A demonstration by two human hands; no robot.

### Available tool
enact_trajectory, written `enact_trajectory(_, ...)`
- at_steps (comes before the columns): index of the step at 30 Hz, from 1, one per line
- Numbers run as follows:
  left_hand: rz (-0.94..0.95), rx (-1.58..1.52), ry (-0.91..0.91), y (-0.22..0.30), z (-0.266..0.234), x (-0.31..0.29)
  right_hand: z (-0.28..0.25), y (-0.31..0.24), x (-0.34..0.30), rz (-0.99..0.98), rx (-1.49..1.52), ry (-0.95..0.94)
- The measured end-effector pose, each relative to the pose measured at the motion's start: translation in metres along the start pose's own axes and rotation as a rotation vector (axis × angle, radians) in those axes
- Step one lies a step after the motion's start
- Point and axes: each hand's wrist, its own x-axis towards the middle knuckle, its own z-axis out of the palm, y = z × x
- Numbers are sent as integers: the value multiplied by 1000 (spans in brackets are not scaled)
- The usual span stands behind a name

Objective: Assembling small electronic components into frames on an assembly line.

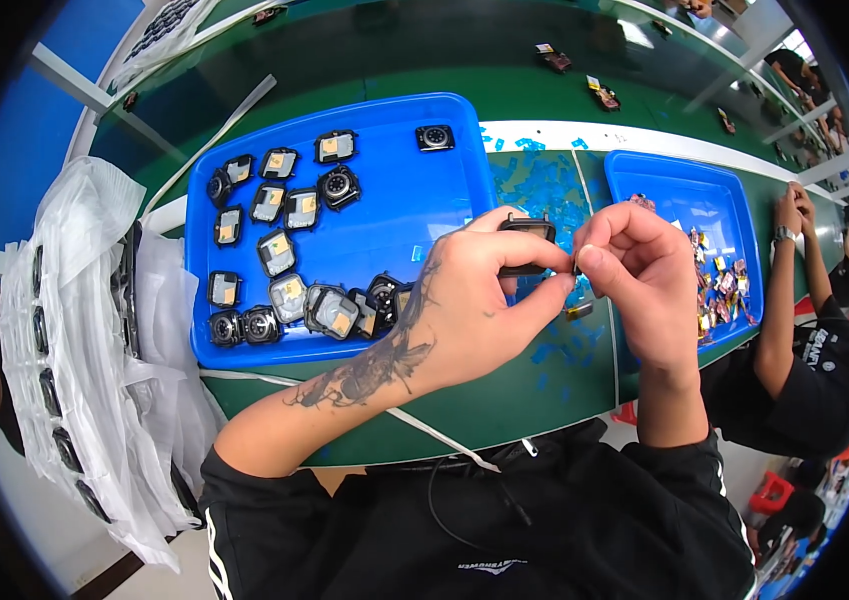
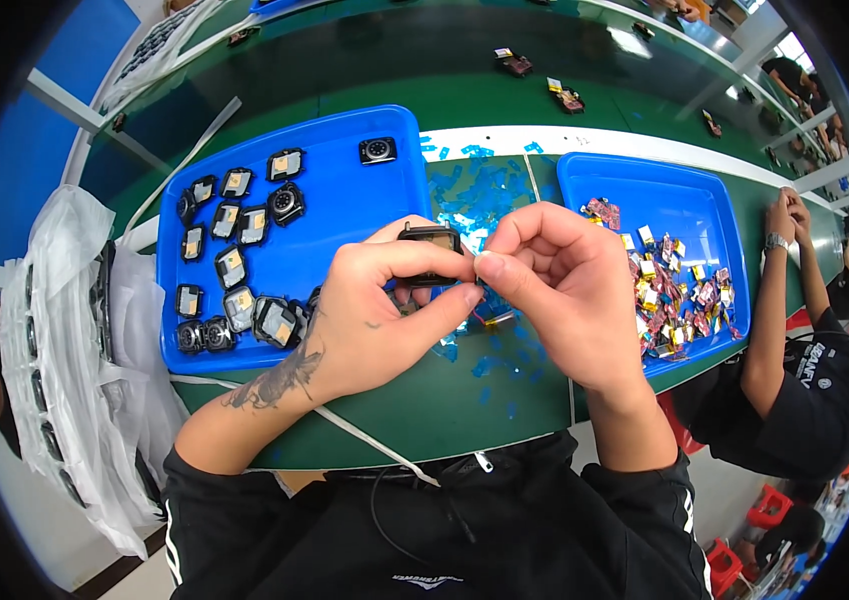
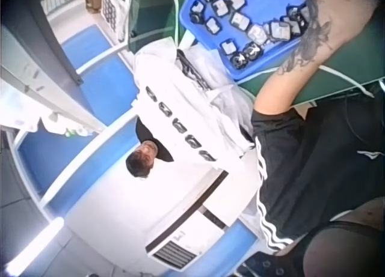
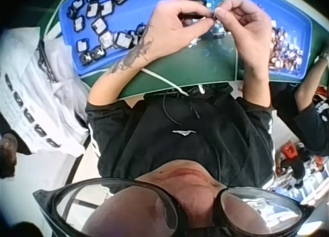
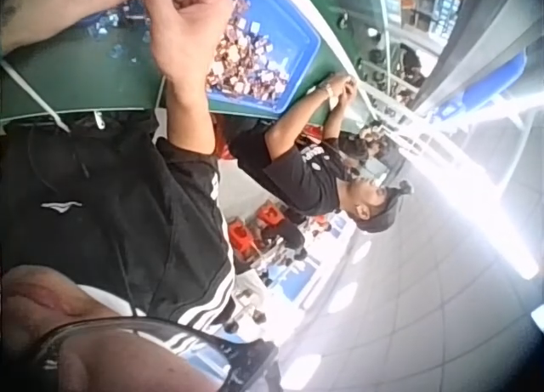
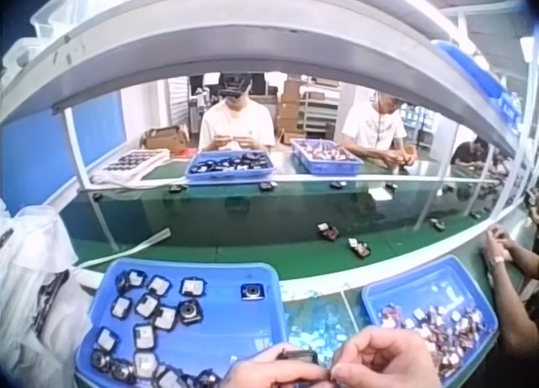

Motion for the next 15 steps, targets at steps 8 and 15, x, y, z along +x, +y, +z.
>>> enact_trajectory(8, -102, -18, 29, 0, 3, -1, 13, 3, 1, -217, -280, 107)
enact_trajectory(15, -225, -241, 6, -6, -3, 1, 10, 0, -29, -476, -705, 145)
